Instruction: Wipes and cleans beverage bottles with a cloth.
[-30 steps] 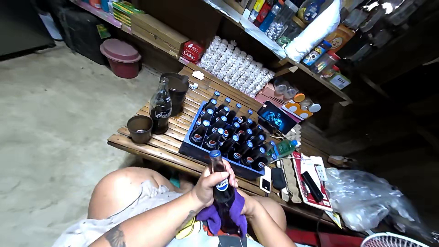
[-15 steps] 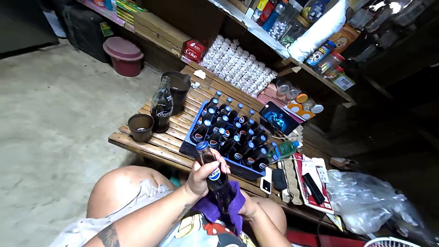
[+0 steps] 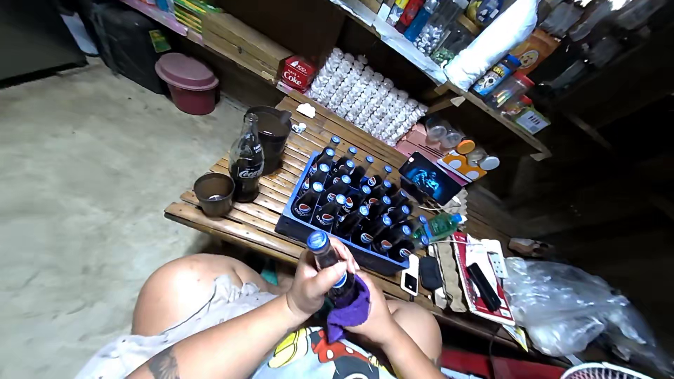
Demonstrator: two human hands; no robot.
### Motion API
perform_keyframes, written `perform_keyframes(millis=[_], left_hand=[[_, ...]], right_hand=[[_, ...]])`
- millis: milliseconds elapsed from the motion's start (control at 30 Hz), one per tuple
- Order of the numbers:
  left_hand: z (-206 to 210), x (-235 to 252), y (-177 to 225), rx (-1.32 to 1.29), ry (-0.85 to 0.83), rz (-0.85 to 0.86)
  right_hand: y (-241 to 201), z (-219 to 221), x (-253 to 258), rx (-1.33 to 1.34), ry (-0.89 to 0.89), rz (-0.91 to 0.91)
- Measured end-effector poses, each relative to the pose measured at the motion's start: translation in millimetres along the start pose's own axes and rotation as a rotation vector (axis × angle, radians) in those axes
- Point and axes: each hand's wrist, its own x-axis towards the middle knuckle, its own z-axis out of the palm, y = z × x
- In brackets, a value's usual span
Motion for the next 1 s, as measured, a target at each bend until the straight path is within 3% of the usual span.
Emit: perform_keyframes(millis=[200, 333, 500, 600, 767, 1000], left_hand=[[2.9, -5.0, 1.1, -0.218, -0.209, -0.142], [3.8, -7.8, 0.4, -0.291, -0.209, -0.172], [-0.3, -3.7, 0.5, -0.259, -0.164, -0.139], [-0.1, -3.4, 1.0, -0.255, -0.190, -0.113], [-1.4, -2.9, 0.7, -0.198, -0.212, -0.088], [-2.9, -0.5, 3.4, -0.085, -0.127, -0.003]], right_hand=[[-0.9, -8.6, 5.6, 0.334, -0.251, -0.133], [-2.1, -16.9, 12.3, 0.494, -0.434, -0.039], [42.4, -9.7, -4.9, 0.635, -0.304, 0.195], [14.9, -3.3, 3.4, 0.774, -0.177, 0.311], [24.9, 4.6, 1.9, 1.052, -0.206, 0.470], [16.4, 5.6, -1.7, 1.150, -0.114, 0.631]])
